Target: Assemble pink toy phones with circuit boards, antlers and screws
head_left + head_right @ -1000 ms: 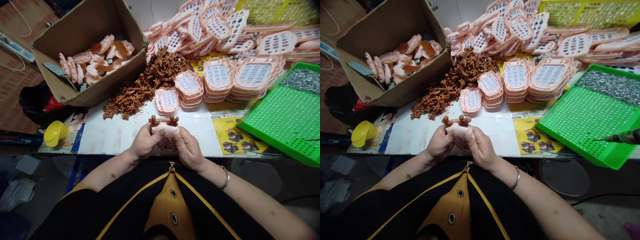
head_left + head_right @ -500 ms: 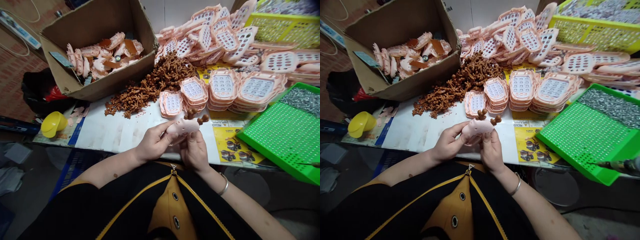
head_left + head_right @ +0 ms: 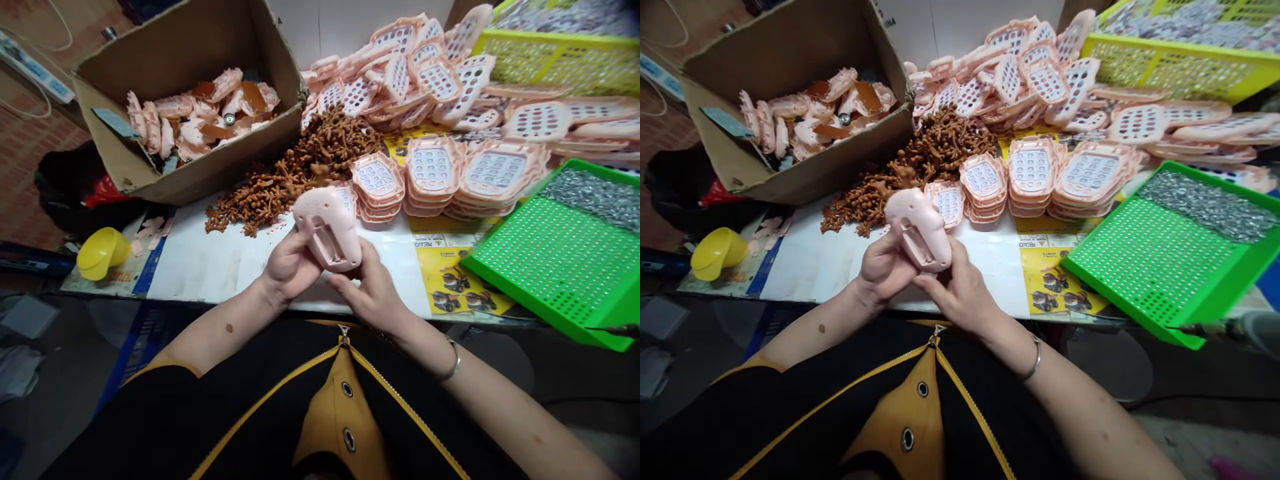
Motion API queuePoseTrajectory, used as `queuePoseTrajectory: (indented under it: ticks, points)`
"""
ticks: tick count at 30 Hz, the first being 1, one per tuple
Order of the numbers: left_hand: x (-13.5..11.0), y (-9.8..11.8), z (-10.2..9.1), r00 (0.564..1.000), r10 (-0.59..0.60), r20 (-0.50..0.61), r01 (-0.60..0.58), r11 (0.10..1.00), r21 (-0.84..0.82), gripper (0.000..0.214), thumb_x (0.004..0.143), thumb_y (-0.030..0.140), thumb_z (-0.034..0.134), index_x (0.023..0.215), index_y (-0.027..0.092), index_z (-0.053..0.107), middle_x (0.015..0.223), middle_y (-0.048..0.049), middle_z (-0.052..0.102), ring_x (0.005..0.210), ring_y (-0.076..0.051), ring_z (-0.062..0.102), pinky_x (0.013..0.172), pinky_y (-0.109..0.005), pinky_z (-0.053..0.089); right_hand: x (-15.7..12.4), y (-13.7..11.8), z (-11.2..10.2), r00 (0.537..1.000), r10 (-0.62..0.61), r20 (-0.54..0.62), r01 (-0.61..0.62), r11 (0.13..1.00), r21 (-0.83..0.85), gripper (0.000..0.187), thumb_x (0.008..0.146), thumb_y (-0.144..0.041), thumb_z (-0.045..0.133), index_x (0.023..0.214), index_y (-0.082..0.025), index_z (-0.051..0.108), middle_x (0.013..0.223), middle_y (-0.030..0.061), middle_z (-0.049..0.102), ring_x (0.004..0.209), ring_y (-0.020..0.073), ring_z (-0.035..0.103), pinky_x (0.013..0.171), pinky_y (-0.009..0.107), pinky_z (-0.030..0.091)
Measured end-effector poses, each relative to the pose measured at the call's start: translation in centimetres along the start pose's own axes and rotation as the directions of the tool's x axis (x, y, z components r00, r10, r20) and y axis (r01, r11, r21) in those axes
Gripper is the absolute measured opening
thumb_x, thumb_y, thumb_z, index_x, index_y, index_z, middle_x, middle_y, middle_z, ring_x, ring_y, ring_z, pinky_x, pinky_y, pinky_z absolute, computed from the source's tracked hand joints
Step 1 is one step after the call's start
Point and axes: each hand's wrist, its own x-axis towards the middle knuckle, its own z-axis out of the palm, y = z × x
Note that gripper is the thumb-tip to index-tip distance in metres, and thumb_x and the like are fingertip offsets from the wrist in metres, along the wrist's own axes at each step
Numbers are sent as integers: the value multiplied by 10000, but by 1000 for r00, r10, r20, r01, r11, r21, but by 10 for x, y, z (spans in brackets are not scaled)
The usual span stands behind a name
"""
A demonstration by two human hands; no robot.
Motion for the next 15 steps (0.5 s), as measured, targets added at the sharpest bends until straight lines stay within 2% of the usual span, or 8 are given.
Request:
queuePoseTrajectory:
  ticks: [2,5,7,9,12,14,15]
  points:
    - [-1,0,2,1000,-29,-11,28,996,-87,304,858,400,691,1041,157,682,960,-48,745,970,-187,692,931,-320,529,-1,-5,1,999,-24,41,26,998,-56,473,934,-456,560,1311,-193,447,1105,116,692,927,224,699,794,358,577]
    - [-6,-1,5,998,-66,2,66,995,-69,349,898,430,625,1140,182,668,1043,-66,747,1105,-235,669,988,-382,515,-5,-8,3,992,-125,-17,122,986,-117,328,976,-378,483,1258,-211,472,976,86,716,781,193,701,700,319,570]
    - [-6,-3,7,996,-87,11,88,996,-25,399,890,467,621,1185,200,655,1109,-74,740,1168,-255,647,1005,-405,510,-7,-8,3,971,-231,-66,215,958,-188,338,962,-366,509,1266,-223,475,997,99,721,760,198,704,666,308,562]
    - [-4,-5,9,995,-98,3,98,995,21,424,870,488,634,1180,199,657,1133,-82,737,1200,-264,632,1005,-403,514,-9,-10,-3,959,-274,-67,250,936,-249,381,956,-388,520,1294,-215,476,1039,121,725,779,214,714,640,308,553]
    - [1,-9,12,992,-124,-16,125,988,94,400,837,471,668,1105,175,678,1091,-99,748,1172,-287,651,962,-411,544,-14,-16,-29,975,-212,59,220,918,-331,419,929,-458,576,1265,-208,555,864,65,741,671,202,691,584,294,517]
    - [4,-13,15,984,-179,16,176,978,116,363,817,415,691,1087,172,681,1101,-104,747,1104,-295,684,909,-425,570,-24,-24,-63,981,-194,-17,172,903,-393,394,864,-478,677,1165,-227,646,728,24,712,625,186,663,627,303,519]
    - [4,-16,18,976,-213,44,207,971,116,349,804,367,705,1093,174,680,1129,-104,741,1066,-289,697,879,-423,581,-30,-30,-83,961,-222,-165,134,896,-423,387,823,-478,728,1119,-236,673,729,30,709,662,192,668,685,323,530]
